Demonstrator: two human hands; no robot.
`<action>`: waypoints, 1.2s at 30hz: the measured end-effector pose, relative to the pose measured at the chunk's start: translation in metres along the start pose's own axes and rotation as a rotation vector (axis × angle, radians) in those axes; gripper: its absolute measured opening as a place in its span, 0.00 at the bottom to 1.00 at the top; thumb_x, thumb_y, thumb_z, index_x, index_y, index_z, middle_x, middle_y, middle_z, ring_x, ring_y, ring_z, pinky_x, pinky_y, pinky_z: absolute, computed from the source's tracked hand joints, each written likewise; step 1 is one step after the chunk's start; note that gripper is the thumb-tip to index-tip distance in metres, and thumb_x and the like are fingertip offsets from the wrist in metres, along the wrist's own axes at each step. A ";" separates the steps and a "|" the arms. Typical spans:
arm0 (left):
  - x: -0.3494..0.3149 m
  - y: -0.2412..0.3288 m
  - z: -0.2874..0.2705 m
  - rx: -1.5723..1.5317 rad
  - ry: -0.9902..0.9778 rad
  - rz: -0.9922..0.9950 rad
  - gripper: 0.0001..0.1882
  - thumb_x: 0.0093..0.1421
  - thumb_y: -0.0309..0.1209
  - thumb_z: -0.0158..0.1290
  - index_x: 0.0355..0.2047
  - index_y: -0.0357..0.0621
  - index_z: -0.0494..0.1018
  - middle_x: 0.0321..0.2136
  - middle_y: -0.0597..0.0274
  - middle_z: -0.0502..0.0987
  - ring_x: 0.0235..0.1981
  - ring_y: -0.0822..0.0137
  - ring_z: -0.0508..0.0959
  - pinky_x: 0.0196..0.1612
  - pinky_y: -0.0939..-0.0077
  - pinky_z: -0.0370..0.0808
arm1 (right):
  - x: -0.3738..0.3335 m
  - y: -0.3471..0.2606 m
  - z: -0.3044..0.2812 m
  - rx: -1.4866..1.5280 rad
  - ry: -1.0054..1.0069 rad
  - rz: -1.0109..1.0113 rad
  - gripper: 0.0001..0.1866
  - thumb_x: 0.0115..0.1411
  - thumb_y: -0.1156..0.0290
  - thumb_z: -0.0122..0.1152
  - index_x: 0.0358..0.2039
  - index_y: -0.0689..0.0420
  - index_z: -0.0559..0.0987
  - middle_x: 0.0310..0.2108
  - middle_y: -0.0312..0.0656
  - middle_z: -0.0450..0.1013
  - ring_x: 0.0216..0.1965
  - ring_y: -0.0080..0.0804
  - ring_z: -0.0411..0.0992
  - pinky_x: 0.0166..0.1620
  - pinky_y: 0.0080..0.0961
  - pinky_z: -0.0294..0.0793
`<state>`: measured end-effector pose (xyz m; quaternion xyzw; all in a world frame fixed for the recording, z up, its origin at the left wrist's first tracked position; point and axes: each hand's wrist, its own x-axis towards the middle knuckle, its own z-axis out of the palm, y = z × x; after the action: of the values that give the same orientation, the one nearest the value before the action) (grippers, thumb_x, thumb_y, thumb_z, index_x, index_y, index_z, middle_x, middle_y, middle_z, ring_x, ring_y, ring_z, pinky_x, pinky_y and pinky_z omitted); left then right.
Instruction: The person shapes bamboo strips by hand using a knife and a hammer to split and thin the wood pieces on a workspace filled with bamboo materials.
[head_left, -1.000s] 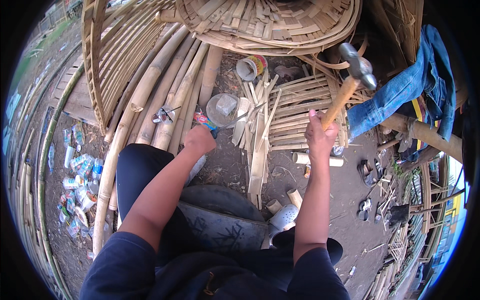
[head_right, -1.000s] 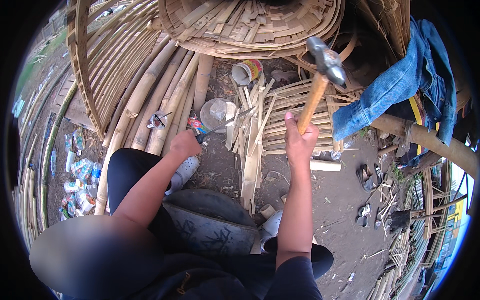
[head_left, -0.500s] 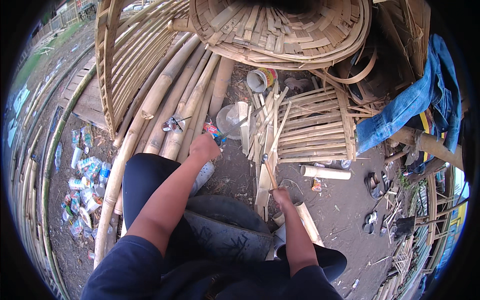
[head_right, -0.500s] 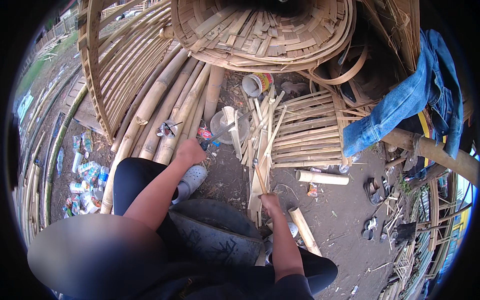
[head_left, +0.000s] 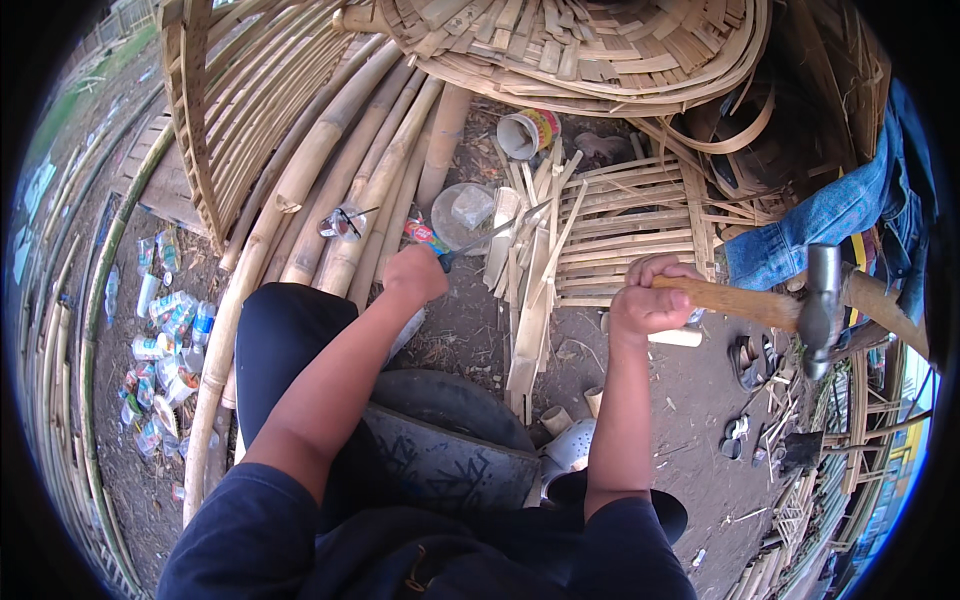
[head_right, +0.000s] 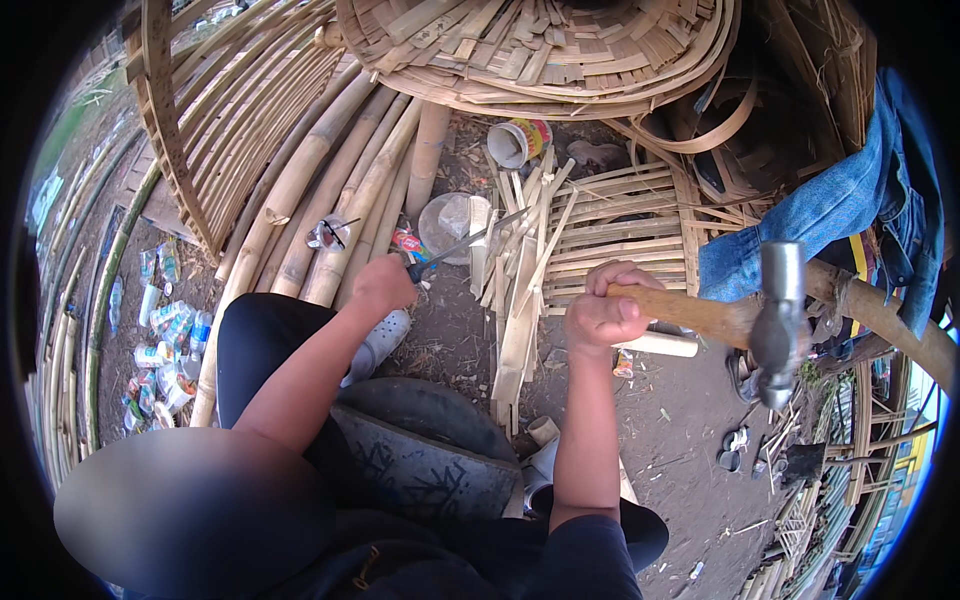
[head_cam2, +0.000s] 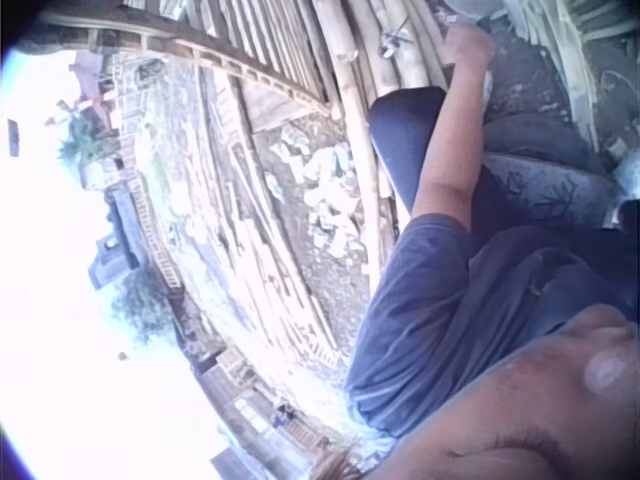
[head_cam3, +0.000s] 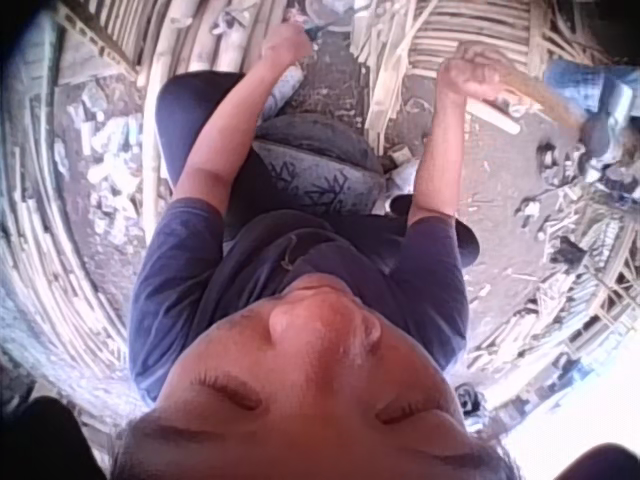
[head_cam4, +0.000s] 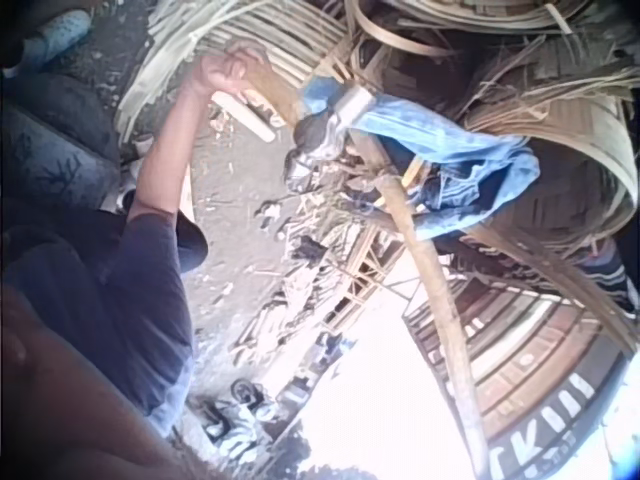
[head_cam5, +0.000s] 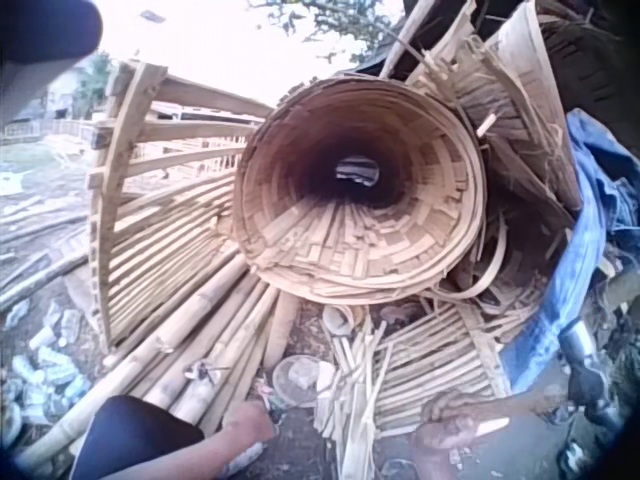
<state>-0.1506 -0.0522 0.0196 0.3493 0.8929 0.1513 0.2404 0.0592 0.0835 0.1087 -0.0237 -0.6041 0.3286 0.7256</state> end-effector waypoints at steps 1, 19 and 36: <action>-0.003 0.009 -0.002 0.020 -0.030 0.003 0.16 0.50 0.31 0.51 0.37 0.37 0.77 0.41 0.47 0.78 0.45 0.53 0.78 0.48 0.65 0.75 | -0.046 0.031 -0.026 -0.261 0.028 0.077 0.27 0.67 0.47 0.39 0.28 0.62 0.66 0.15 0.41 0.62 0.12 0.29 0.60 0.17 0.22 0.60; 0.002 -0.005 0.009 0.030 0.005 0.057 0.15 0.47 0.28 0.52 0.36 0.36 0.76 0.37 0.43 0.78 0.42 0.49 0.79 0.46 0.61 0.76 | 0.062 -0.045 -0.017 -0.752 -0.193 0.121 0.19 0.67 0.60 0.49 0.24 0.61 0.68 0.14 0.32 0.60 0.17 0.18 0.57 0.20 0.20 0.55; 0.006 0.005 0.055 0.038 -0.014 0.151 0.14 0.48 0.28 0.50 0.34 0.35 0.76 0.37 0.42 0.78 0.42 0.50 0.79 0.46 0.63 0.76 | -0.032 -0.001 -0.073 -1.047 -0.440 0.544 0.20 0.65 0.62 0.51 0.22 0.65 0.70 0.12 0.48 0.64 0.13 0.39 0.61 0.20 0.36 0.60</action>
<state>-0.1221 -0.0391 -0.0266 0.4210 0.8652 0.1494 0.2276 0.1231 0.0937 0.0622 -0.4603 -0.7924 0.1594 0.3671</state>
